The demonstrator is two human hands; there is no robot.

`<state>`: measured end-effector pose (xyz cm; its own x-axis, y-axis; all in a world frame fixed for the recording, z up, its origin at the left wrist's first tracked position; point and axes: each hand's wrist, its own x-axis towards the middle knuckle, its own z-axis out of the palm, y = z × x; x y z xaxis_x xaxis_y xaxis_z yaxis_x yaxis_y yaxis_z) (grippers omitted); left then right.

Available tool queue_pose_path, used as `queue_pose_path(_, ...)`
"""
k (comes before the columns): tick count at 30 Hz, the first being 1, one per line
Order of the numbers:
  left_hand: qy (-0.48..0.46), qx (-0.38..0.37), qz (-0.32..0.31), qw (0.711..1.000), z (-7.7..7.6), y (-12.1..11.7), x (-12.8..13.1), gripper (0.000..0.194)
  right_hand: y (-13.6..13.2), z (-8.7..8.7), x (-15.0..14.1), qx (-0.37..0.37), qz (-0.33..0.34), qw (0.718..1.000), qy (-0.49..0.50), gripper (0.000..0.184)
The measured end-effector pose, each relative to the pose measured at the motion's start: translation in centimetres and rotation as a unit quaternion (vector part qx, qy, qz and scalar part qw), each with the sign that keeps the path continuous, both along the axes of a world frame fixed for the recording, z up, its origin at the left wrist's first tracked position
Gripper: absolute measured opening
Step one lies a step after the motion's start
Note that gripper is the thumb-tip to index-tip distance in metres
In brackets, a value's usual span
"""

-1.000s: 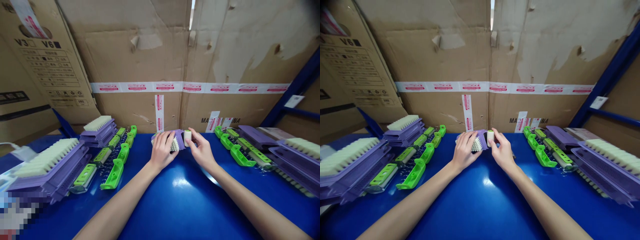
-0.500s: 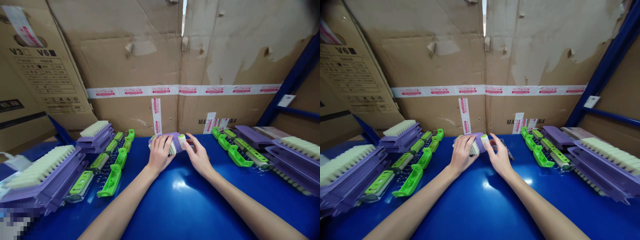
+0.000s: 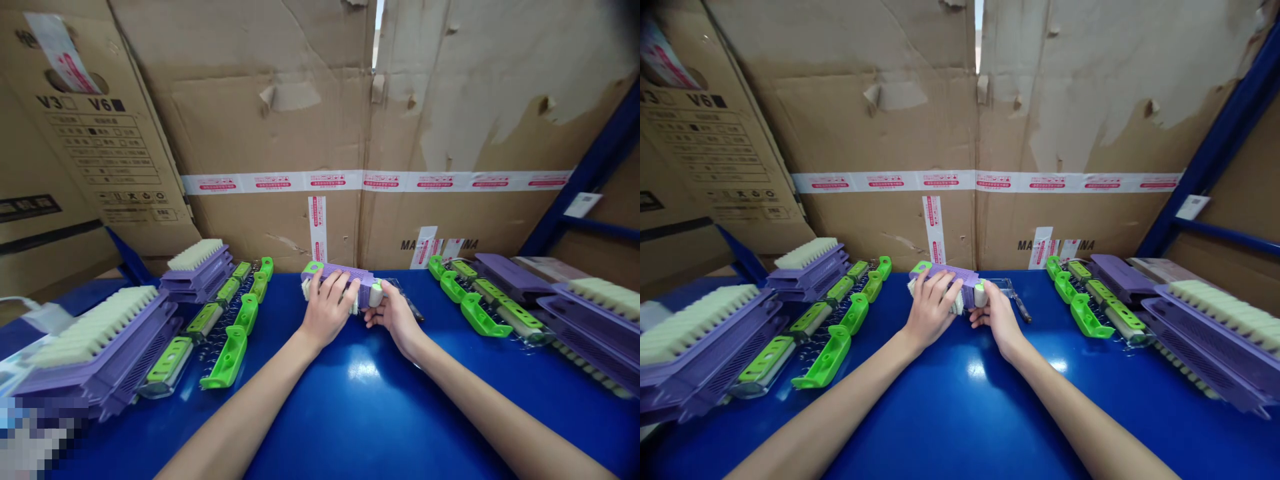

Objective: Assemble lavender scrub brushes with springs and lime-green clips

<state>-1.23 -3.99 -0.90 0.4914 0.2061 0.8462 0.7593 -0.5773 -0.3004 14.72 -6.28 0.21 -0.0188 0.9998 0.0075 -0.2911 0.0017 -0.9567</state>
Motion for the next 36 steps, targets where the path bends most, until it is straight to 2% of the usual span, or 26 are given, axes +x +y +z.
queue_pose_path(8,-0.011,-0.02,0.008,1.0,0.0,-0.1,-0.1,0.04,-0.5,0.5,-0.2,0.003,0.012,1.0,-0.002,0.035)
queue_pose_path(13,-0.003,-0.013,0.008,1.0,0.1,-0.1,0.0,0.039,-0.5,0.7,-0.3,-0.021,-0.006,0.999,0.03,0.035)
queue_pose_path(21,-0.001,-0.027,0.002,1.0,-0.1,0.0,-0.1,0.041,-0.7,1.2,-0.3,-0.037,0.008,0.998,0.058,0.032)
queue_pose_path(27,0.002,-0.016,-0.002,1.0,0.0,-0.1,0.0,0.043,-0.7,1.2,0.0,-0.052,0.029,0.998,0.035,0.041)
queue_pose_path(29,-0.003,-0.015,0.012,1.0,0.1,-0.1,0.2,0.042,-0.7,1.0,-0.2,-0.056,0.016,0.998,-0.003,0.046)
queue_pose_path(31,-0.005,-0.019,0.03,0.999,0.1,-0.1,0.4,0.041,-0.6,0.7,-0.4,-0.031,-0.036,0.996,-0.071,0.05)
queue_pose_path(34,-0.006,-0.041,0.054,0.998,0.2,-0.1,0.3,0.043,-0.5,0.5,-0.3,0.085,-0.127,0.975,-0.162,0.052)
queue_pose_path(36,-0.013,-0.061,0.07,0.996,0.3,-0.1,0.1,0.046,-0.4,0.8,0.4,0.154,-0.172,0.955,-0.184,0.048)
